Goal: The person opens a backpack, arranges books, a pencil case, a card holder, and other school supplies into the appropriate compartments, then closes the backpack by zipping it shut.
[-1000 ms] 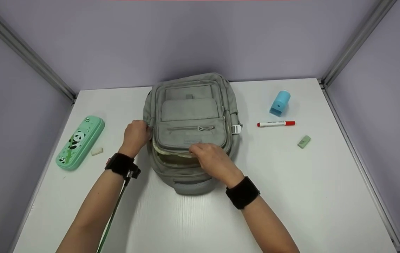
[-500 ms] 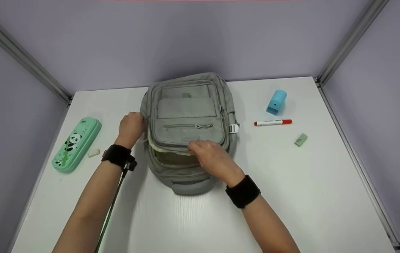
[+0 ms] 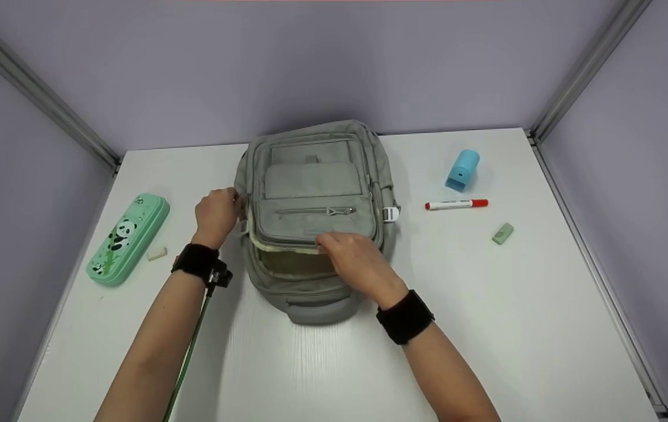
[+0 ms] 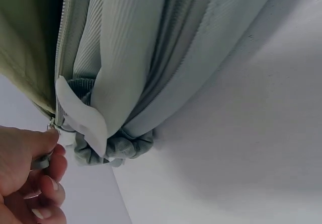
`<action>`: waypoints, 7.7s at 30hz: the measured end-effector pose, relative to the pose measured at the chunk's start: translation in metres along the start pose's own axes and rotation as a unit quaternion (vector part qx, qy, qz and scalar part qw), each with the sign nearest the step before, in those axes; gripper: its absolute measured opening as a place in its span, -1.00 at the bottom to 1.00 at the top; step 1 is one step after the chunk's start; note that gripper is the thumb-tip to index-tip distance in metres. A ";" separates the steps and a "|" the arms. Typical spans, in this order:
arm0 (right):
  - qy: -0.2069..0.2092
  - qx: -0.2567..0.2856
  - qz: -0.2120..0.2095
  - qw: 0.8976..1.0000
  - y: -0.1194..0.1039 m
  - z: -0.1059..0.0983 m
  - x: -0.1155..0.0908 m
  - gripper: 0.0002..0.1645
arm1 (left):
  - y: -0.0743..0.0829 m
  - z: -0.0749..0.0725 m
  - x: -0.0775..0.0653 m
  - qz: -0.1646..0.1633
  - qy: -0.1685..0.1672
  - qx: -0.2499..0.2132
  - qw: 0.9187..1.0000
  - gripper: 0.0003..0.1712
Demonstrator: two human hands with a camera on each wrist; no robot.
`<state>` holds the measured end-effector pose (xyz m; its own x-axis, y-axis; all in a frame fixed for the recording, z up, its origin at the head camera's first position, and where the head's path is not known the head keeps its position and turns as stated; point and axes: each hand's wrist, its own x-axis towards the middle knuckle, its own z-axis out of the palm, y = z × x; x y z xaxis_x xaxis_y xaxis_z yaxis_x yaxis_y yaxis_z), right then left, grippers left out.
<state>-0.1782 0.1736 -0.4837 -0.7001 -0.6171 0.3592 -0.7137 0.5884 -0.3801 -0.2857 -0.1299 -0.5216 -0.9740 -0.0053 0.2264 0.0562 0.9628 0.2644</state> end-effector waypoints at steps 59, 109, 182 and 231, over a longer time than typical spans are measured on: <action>0.106 -0.114 -0.032 0.987 0.048 -0.026 0.052 -0.26 | 0.039 -0.082 -0.033 0.114 0.098 -0.294 0.944 -0.71; -0.001 0.067 0.249 0.966 0.098 -0.030 0.086 -0.24 | -0.196 -0.049 -0.084 -0.281 -0.124 -0.066 0.949 -0.03; 0.011 0.053 0.225 0.973 0.093 -0.032 0.089 -0.23 | -0.045 -0.079 -0.099 0.141 -0.106 -0.228 0.958 -0.53; 0.000 0.008 0.201 0.980 0.083 -0.050 0.094 -0.32 | 0.019 0.001 -0.117 0.238 0.025 -0.081 0.968 -0.49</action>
<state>-0.3042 0.1910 -0.4386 -0.9247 -0.3369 0.1775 -0.3794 0.7756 -0.5046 -0.1712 -0.1106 -0.5435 -0.8182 0.4114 0.4017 0.5331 0.8046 0.2617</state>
